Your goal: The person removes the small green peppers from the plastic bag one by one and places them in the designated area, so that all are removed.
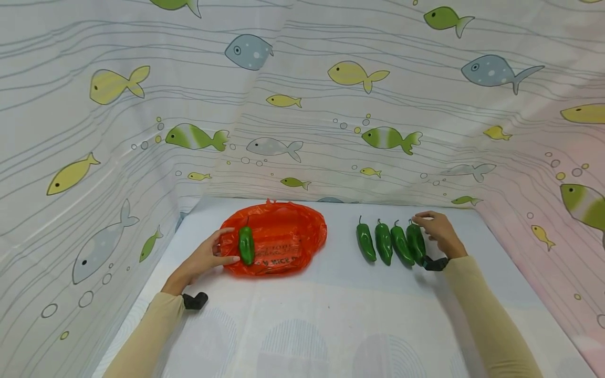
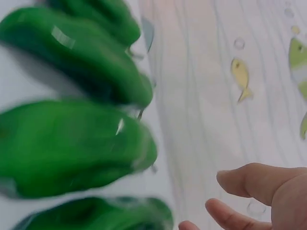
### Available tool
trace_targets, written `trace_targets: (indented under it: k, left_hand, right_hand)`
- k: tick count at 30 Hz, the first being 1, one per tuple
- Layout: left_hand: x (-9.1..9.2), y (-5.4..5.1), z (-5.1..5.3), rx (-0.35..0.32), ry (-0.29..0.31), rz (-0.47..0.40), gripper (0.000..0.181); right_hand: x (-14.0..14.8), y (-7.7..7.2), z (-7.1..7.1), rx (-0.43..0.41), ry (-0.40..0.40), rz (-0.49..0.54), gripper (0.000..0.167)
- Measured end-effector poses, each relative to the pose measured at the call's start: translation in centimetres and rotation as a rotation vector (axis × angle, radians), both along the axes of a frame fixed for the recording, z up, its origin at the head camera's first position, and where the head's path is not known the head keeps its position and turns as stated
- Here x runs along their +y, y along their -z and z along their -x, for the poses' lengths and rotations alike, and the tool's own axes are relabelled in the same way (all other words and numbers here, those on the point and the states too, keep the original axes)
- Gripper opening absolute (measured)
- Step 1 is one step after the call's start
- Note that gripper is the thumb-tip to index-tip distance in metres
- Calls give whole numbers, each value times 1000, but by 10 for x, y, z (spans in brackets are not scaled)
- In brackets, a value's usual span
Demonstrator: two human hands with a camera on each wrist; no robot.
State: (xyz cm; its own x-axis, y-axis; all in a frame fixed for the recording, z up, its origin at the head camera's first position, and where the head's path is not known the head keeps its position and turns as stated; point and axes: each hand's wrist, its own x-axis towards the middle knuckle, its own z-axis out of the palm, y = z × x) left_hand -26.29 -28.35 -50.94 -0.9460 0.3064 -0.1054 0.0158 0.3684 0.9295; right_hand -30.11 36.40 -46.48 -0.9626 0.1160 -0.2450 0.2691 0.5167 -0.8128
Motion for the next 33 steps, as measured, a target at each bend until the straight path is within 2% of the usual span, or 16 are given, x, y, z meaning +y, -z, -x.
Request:
trace_targets:
  k: [6,14,25,33]
  left_hand:
    - [0,-1,-2,-2,-6,24,89]
    - [0,-1,-1,4,-6,25,89]
    - [2,0,1,4,-7,11,89]
    - [2,-2,1,-2,-1,-6,90]
  right_hand:
    - [-21,-13,2,30,-29,7,62]
    - [-55,-23,5,46,-85,16,57]
    - [-99,-25,9,89,-193,71,51]
    - [-133,-26,13,104,-238,104,44]
